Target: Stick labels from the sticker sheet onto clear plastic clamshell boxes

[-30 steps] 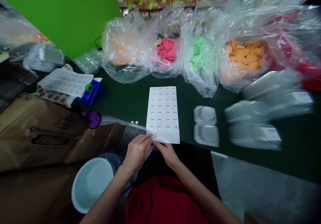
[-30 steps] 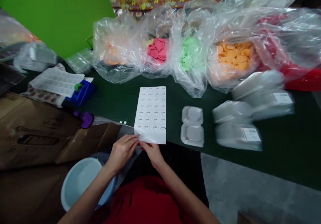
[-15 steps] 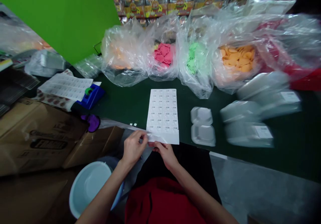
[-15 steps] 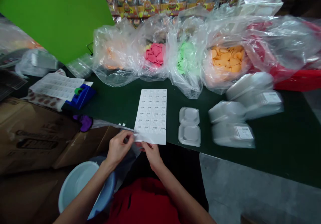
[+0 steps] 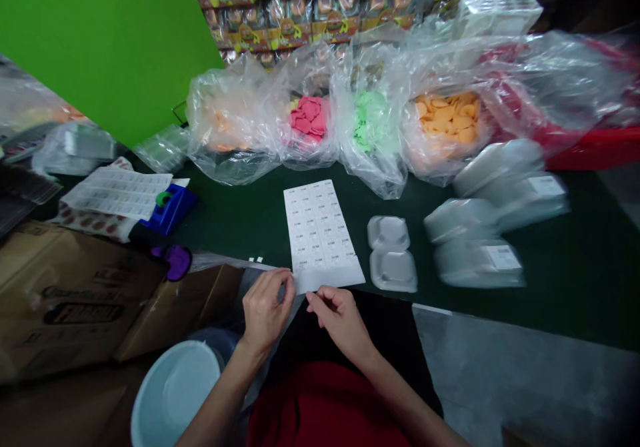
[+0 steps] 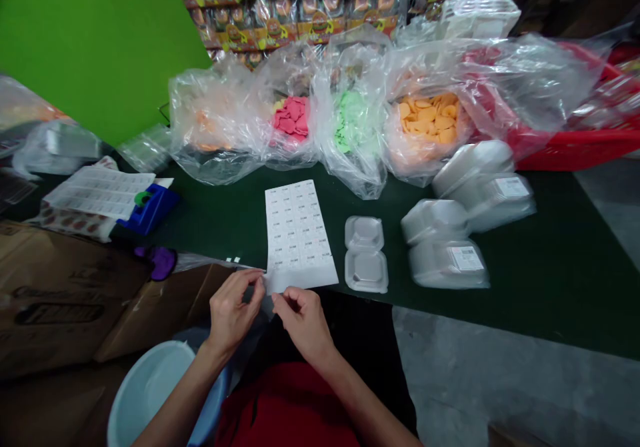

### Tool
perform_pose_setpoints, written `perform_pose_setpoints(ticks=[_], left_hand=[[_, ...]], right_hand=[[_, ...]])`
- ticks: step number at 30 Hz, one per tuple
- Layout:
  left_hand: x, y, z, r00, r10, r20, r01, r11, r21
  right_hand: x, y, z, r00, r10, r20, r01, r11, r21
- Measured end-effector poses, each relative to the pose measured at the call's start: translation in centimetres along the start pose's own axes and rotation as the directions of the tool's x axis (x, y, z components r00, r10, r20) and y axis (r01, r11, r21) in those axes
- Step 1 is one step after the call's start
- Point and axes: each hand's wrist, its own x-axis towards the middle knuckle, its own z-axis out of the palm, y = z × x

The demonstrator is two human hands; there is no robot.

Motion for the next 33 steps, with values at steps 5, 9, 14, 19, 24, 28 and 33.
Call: perform_pose_setpoints(ticks=[5,9,14,19,24,28,33], left_hand=[[0.9,-1.0,-0.5,0.995,-0.099,0.022,0.099,0.994,-0.043],[1.1,0.1,-1.4,0.995,-0.077,-0.068,0.075,0.996,-0.04],[0.7,2.7,-0.7,0.988,0.152,0.036,-0.151,0.988,-0.038],[1.5,4.0,0.1,0.979,0.189,0.074,-0.17,0.964,-0.207],[2.0,4.3,1.3,0.972,0.198,0.123,-0.155,0.943,-0.296],[1.7,5.1,1.9,0.959,0.244,0.146,-0.19,0.933,-0.306],[3.1,5.8,1.3,0.977,-0.144,0.155,0.2,0.868,-0.455]], right_hand=[[2.4,0.4,-1.0,0.925,-0.376,-0.052,0.322,0.852,-0.413],[3.3,1.1,-1.1,0.977,-0.202,-0.07,0.187,0.966,-0.181],[2.4,-0.1,-1.0,0.993,0.082,-0.082,-0.042,0.912,0.407],[1.8,-0.7,-2.7,0.982,0.152,-0.109,-0.083,0.878,0.472],[1.8,-0.7,-3.6,0.983,0.144,-0.118,-0.05,0.813,0.58],[2.1,-0.4,-3.7,0.971,0.148,-0.189,-0.005,0.8,0.6],[1.3,-0.2,-5.3,0.973,0.068,-0.223,0.057,0.858,0.51]])
